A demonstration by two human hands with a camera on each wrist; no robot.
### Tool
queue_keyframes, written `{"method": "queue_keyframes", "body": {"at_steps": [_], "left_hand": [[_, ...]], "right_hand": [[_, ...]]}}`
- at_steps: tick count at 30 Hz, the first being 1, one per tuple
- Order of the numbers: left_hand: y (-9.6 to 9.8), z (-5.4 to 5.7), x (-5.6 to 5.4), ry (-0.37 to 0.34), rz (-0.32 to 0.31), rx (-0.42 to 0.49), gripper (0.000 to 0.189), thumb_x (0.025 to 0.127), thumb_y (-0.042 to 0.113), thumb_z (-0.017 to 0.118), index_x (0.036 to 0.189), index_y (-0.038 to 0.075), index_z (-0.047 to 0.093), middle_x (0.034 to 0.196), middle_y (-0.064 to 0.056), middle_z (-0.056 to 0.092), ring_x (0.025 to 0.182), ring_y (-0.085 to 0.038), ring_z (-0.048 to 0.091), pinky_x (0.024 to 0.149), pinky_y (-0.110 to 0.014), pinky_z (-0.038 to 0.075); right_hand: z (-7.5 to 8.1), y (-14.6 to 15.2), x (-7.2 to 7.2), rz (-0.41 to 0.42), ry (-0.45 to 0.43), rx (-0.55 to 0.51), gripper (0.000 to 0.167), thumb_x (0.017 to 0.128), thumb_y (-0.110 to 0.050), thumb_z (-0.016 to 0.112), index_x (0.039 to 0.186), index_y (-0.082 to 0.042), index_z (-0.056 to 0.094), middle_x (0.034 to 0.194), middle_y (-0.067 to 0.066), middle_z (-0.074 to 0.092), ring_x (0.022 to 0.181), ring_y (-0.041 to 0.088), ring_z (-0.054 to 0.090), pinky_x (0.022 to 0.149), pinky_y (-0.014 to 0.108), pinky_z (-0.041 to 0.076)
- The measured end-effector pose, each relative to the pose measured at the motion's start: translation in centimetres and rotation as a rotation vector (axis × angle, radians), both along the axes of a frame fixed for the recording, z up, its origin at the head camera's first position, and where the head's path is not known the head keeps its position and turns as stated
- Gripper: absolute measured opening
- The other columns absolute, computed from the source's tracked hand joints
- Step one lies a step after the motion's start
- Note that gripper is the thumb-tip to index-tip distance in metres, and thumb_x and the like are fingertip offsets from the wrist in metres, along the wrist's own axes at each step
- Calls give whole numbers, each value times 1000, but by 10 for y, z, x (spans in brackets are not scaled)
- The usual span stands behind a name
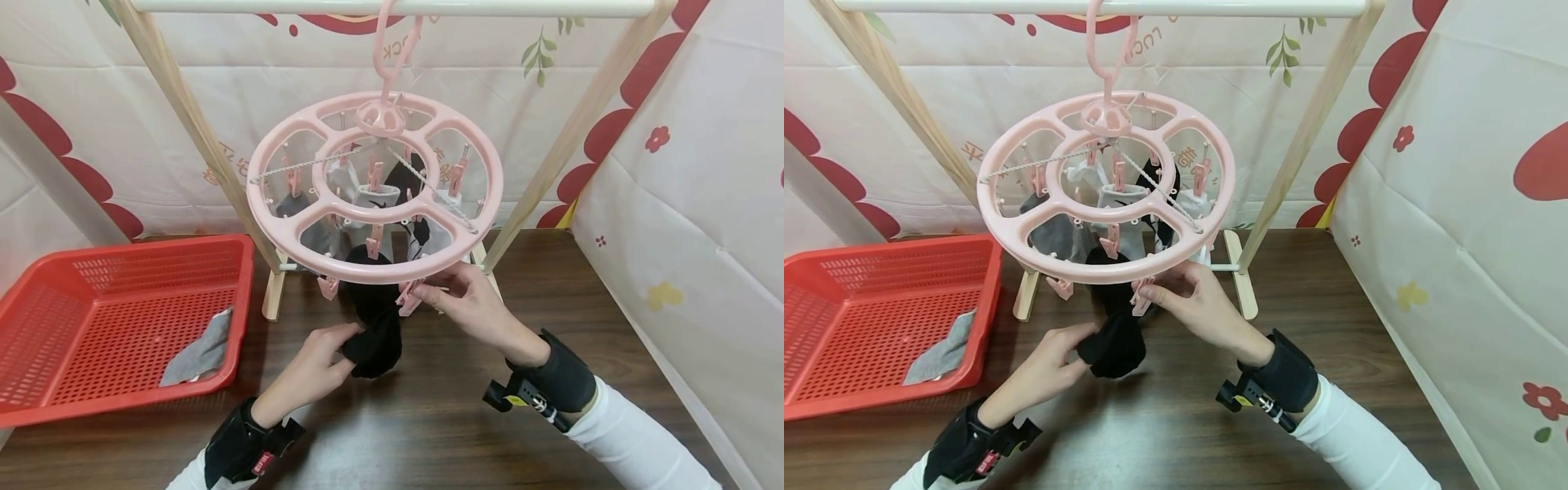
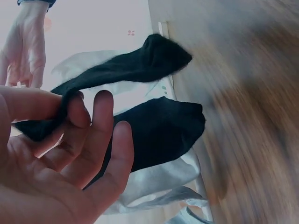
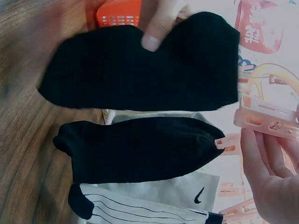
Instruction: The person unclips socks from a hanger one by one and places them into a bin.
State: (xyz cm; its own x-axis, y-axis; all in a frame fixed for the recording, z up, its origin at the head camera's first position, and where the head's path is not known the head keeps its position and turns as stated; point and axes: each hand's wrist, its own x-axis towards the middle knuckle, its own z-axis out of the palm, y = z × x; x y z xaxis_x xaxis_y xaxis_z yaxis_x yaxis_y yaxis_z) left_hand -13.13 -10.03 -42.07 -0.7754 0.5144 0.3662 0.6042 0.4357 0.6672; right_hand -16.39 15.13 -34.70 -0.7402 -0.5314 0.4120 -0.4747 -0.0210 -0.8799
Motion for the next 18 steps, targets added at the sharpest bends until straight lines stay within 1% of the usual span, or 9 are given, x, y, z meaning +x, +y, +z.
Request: {"method": "queue_keyframes", "body": {"at_steps": [3,6,8,10,12,14,18], "left_hand": [[-3,-1,2,-12,3,-2,20,81,-6,60,90,11,65,84,6,61,74,-6,55,68,-29,49],[-5,-2,4,-29,20,-1,22,80,-7,59,90,11,65,84,6,62,75,-6,56,68,-32,51],[-7,-1,5,-36,35,1,23,80,-8,58,90,10,65,85,6,62,75,-6,57,69,-34,51],[-8,0,6,-34,51,0,22,80,-8,59,90,10,65,84,6,63,75,-6,58,69,-33,51],[-10,2,7,-27,66,-4,20,81,-7,60,89,11,65,83,6,63,75,-6,58,69,-31,51],[-11,4,7,-3,84,-14,20,80,-6,62,89,11,65,83,6,64,75,-6,59,68,-30,51],[-15,10,8,30,119,-39,23,77,-9,61,89,10,65,84,5,64,74,-6,58,68,-32,51]], "right_hand": [[0,3,0,-21,11,-11,18,93,-6,62,109,2,62,95,16,69,87,26,68,78,34,52],[1,5,0,-20,16,-19,22,92,-8,65,111,2,60,96,17,68,89,28,67,80,34,52],[0,6,0,-20,3,-17,26,91,-10,67,113,1,59,98,17,68,91,29,66,82,34,52],[0,7,-1,-5,-23,-19,27,92,-11,66,114,1,58,99,18,67,91,31,67,83,35,51],[-2,8,-1,-16,-35,-11,29,92,-12,66,116,1,57,101,18,67,94,30,66,83,34,51],[-3,10,-1,-24,-46,-11,29,93,-11,65,117,1,57,103,18,66,96,28,65,84,34,51],[-4,14,1,-33,-67,-37,32,91,-13,67,119,-1,57,104,18,64,99,27,63,87,35,50]]}}
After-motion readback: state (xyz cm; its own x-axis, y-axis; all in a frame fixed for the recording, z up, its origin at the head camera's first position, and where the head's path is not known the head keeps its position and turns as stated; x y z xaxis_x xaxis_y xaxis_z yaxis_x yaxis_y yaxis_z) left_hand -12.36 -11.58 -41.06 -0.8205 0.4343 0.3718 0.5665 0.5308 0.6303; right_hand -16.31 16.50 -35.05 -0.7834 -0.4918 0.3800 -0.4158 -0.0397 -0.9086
